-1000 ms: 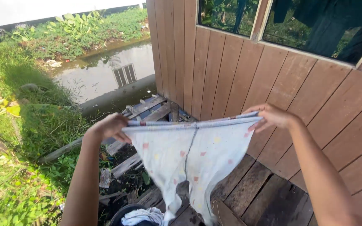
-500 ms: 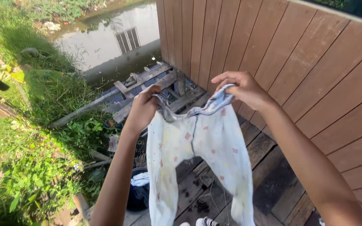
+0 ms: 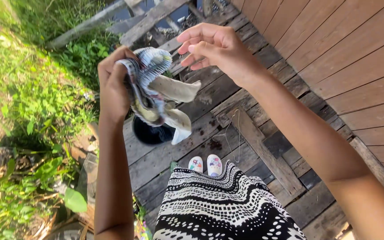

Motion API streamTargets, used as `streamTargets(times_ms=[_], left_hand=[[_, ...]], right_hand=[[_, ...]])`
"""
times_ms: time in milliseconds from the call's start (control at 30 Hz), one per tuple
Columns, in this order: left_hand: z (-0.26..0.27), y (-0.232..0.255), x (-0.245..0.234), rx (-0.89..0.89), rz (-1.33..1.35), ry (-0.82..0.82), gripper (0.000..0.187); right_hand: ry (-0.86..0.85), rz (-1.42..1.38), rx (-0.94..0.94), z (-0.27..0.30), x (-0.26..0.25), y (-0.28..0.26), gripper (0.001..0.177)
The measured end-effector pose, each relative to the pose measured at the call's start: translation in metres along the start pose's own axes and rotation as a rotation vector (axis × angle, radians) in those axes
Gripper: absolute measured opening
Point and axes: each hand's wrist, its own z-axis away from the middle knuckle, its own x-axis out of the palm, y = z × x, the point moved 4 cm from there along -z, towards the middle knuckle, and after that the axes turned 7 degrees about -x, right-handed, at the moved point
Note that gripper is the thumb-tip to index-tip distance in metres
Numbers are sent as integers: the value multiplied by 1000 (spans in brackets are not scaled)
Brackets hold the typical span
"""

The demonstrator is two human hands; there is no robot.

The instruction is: The recorder is hanging wet clothes on hangers and a clothesline outdoors.

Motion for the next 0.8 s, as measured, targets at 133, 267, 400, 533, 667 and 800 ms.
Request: streamTargets(times_ms=[133, 267, 400, 533, 667, 800], left_hand=[[2, -10, -22, 70, 59, 132, 26], [-9, -11, -48, 187, 40, 288, 29], [-8, 17, -66, 325, 119, 326, 36], [5, -9, -73, 339, 58, 348, 40], [31, -86, -51, -198, -212, 355, 28], [72, -208, -5, -314, -363, 242, 26]], right_hand=[[-87, 26, 187, 9, 31, 53, 48], [-274, 161, 235, 10, 82, 61, 91], [-341, 209, 216, -10, 131, 112, 99], [-231, -2, 141, -21, 161, 176, 72], [-274, 133, 251, 4, 139, 209, 42], [-45, 102, 485, 76, 68, 286, 29]])
